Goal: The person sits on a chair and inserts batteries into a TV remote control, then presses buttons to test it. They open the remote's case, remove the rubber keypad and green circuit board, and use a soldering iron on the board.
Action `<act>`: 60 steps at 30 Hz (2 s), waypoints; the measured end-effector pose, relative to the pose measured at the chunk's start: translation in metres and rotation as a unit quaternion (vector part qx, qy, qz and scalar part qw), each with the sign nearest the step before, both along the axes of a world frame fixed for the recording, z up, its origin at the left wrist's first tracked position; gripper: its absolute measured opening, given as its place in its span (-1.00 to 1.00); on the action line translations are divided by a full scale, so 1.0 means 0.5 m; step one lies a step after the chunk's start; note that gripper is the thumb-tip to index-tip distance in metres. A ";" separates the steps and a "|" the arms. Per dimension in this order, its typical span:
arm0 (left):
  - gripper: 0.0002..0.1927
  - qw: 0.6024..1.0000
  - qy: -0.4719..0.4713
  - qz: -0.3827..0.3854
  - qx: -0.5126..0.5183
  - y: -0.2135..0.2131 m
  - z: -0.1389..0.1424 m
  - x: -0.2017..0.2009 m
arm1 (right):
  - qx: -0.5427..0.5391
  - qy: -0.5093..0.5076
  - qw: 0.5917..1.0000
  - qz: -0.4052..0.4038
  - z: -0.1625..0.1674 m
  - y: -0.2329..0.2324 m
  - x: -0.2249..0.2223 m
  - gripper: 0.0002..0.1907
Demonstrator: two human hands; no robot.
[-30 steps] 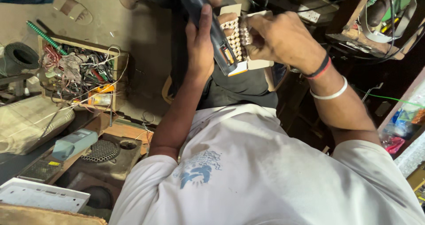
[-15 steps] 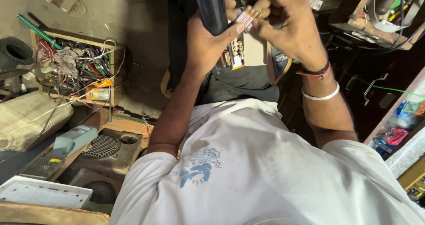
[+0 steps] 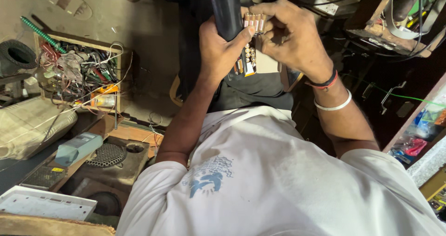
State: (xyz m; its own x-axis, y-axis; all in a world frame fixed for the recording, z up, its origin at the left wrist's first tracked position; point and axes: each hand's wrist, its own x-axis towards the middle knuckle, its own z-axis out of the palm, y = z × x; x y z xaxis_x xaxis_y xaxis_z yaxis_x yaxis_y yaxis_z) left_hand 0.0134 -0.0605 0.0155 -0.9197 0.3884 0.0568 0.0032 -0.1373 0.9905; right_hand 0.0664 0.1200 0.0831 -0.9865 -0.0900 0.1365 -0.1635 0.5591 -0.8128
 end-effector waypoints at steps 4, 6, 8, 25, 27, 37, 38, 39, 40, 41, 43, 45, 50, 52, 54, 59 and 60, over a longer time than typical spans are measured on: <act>-0.80 1.000 -0.002 0.000 -0.026 -0.001 0.006 -0.002 | -0.041 -0.001 0.999 -0.002 -0.012 0.003 -0.001 -0.61; -0.82 1.000 0.004 -0.003 -0.024 0.000 0.009 -0.002 | -0.047 -0.005 0.999 0.000 -0.017 0.004 -0.001 -0.66; -0.83 1.000 0.007 -0.005 -0.024 0.001 0.012 -0.004 | -0.038 -0.008 0.999 -0.013 -0.021 0.003 -0.001 -0.68; -0.83 0.998 0.025 -0.012 -0.058 0.003 0.024 -0.010 | 0.006 0.004 0.999 -0.044 -0.021 0.011 -0.020 -0.87; -0.82 0.996 0.044 -0.012 -0.079 0.001 0.023 -0.014 | 0.002 0.002 0.999 -0.046 -0.022 0.012 -0.018 -0.86; -0.83 0.999 0.005 -0.033 -0.040 0.001 0.021 -0.011 | -0.138 -0.039 0.983 -0.111 -0.062 0.014 -0.010 -0.88; -0.84 0.999 -0.022 -0.042 -0.010 -0.002 0.022 -0.012 | -0.210 -0.076 0.969 -0.102 -0.064 0.020 -0.006 -0.85; -0.85 0.997 -0.051 -0.052 0.021 -0.004 0.022 -0.013 | -0.278 -0.114 0.949 -0.095 -0.066 0.025 -0.001 -0.81; -0.86 0.993 -0.081 -0.063 0.054 -0.004 0.023 -0.013 | -0.303 -0.116 0.943 -0.073 -0.069 0.030 0.002 -0.84; -0.86 0.992 -0.098 -0.066 0.049 -0.004 0.024 -0.014 | -0.328 -0.118 0.936 -0.049 -0.071 0.034 0.005 -0.82; -0.84 0.988 -0.132 -0.071 0.039 -0.006 0.027 -0.017 | -0.359 -0.136 0.923 -0.032 -0.076 0.038 0.006 -0.77; -0.83 0.986 -0.133 -0.080 0.053 -0.005 0.030 -0.018 | -0.370 -0.168 0.912 -0.047 -0.078 0.037 0.007 -0.77; -0.78 0.989 -0.106 -0.096 0.042 -0.010 0.039 -0.024 | -0.365 -0.123 0.923 -0.027 -0.069 0.030 0.011 -0.78; -0.74 0.990 -0.088 -0.103 0.034 -0.010 0.039 -0.024 | -0.356 -0.116 0.927 -0.020 -0.063 0.028 0.011 -0.79; -0.74 0.990 -0.101 -0.090 0.038 -0.010 0.035 -0.023 | -0.338 -0.119 0.934 -0.018 -0.058 0.024 0.010 -0.81; -0.79 0.978 -0.151 -0.112 0.087 -0.014 0.013 -0.026 | -0.361 -0.167 0.917 -0.032 -0.052 0.022 0.008 -0.82; -0.79 0.976 -0.159 -0.115 0.094 -0.013 0.009 -0.027 | -0.358 -0.170 0.918 -0.031 -0.051 0.024 0.007 -0.82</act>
State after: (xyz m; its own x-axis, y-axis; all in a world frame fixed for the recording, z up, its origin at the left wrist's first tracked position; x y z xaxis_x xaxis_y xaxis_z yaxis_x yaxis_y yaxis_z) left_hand 0.0000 -0.0672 0.0199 -0.7917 0.5975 -0.1273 -0.3532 -0.2777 0.8934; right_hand 0.0701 0.1319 0.0575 -0.9831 -0.0393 -0.1789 0.1827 -0.1380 -0.9734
